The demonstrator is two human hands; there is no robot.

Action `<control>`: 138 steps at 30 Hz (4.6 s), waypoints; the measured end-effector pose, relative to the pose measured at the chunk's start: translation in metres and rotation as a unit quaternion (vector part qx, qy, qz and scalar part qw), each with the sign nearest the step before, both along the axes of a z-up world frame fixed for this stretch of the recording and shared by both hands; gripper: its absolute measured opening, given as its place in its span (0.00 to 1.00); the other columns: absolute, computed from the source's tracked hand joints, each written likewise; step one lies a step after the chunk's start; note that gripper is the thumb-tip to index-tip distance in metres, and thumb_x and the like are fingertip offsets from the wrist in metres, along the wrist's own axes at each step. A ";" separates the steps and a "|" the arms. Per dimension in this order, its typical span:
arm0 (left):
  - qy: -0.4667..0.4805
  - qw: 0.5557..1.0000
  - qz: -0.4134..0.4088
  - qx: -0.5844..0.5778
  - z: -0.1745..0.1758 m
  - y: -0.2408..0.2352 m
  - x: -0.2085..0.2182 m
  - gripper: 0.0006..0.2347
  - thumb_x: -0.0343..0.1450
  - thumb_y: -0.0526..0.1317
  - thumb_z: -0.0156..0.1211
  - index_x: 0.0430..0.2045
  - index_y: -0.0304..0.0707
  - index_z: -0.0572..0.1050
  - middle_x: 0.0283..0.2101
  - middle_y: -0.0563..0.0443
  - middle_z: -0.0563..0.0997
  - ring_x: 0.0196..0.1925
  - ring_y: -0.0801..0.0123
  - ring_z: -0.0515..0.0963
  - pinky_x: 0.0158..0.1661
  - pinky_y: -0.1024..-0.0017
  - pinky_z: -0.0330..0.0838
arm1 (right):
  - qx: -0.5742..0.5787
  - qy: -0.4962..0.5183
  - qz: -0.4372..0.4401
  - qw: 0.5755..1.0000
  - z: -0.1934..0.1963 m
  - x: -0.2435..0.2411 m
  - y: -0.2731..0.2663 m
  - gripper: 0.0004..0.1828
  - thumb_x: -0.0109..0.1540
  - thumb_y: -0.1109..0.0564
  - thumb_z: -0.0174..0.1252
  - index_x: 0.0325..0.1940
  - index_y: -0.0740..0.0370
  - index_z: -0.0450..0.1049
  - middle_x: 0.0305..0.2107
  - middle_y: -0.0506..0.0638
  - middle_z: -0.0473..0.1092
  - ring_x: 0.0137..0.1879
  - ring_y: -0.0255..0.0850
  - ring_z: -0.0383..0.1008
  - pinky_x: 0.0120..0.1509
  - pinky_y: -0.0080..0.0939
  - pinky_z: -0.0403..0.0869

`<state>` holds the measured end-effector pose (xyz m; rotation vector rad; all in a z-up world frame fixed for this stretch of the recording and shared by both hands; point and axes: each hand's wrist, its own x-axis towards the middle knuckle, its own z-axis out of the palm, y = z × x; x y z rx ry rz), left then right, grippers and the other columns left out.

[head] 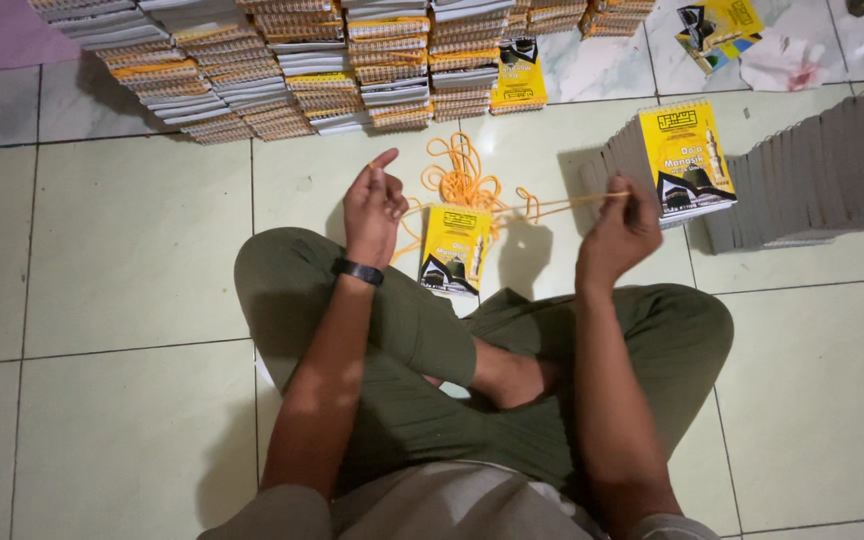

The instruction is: The person sits on the floor and repeatedly picks up stacks of yellow-covered notebooks. They wrap an orange rubber band around each stack, pull it tight, and tie a knot to secure the bundle before placing it aside.

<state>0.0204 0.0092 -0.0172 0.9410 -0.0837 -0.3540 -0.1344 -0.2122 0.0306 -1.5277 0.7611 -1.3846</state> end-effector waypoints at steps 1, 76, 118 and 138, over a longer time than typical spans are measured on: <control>-0.001 1.000 0.000 0.000 -0.002 0.000 0.001 0.13 0.82 0.36 0.41 0.58 0.31 0.71 0.21 0.57 0.69 0.18 0.86 0.58 0.22 0.88 0.59 | 0.000 -0.001 0.000 1.000 -0.010 0.000 -0.013 0.02 0.66 0.66 0.64 0.42 0.63 0.81 0.22 0.47 0.67 0.30 0.32 0.66 0.39 0.32 0.67; 0.148 0.974 -0.167 -0.027 -0.046 -0.067 -0.065 0.06 0.73 0.36 0.63 0.40 0.33 0.81 0.41 0.44 0.85 0.37 0.69 0.84 0.34 0.76 0.78 | -0.059 0.190 0.360 0.911 -0.081 -0.008 0.049 0.04 0.58 0.66 0.68 0.33 0.61 0.80 0.28 0.54 0.71 0.38 0.49 0.77 0.47 0.45 0.77; 0.036 0.969 -0.237 0.065 -0.071 -0.068 -0.066 0.04 0.69 0.34 0.62 0.27 0.31 0.80 0.25 0.44 0.79 0.26 0.70 0.78 0.31 0.76 0.74 | 0.018 0.130 0.421 0.898 -0.046 -0.020 0.033 0.27 0.63 0.69 0.61 0.67 0.69 0.70 0.43 0.62 0.73 0.48 0.45 0.74 0.54 0.44 0.76; -0.196 0.915 -0.220 0.275 -0.022 -0.060 -0.076 0.05 0.66 0.41 0.74 0.31 0.45 0.85 0.14 0.59 0.66 0.21 0.81 0.65 0.27 0.80 0.64 | -0.130 0.223 0.243 0.935 -0.067 -0.023 0.023 0.02 0.68 0.62 0.57 0.40 0.62 0.72 0.31 0.54 0.67 0.33 0.52 0.74 0.39 0.47 0.73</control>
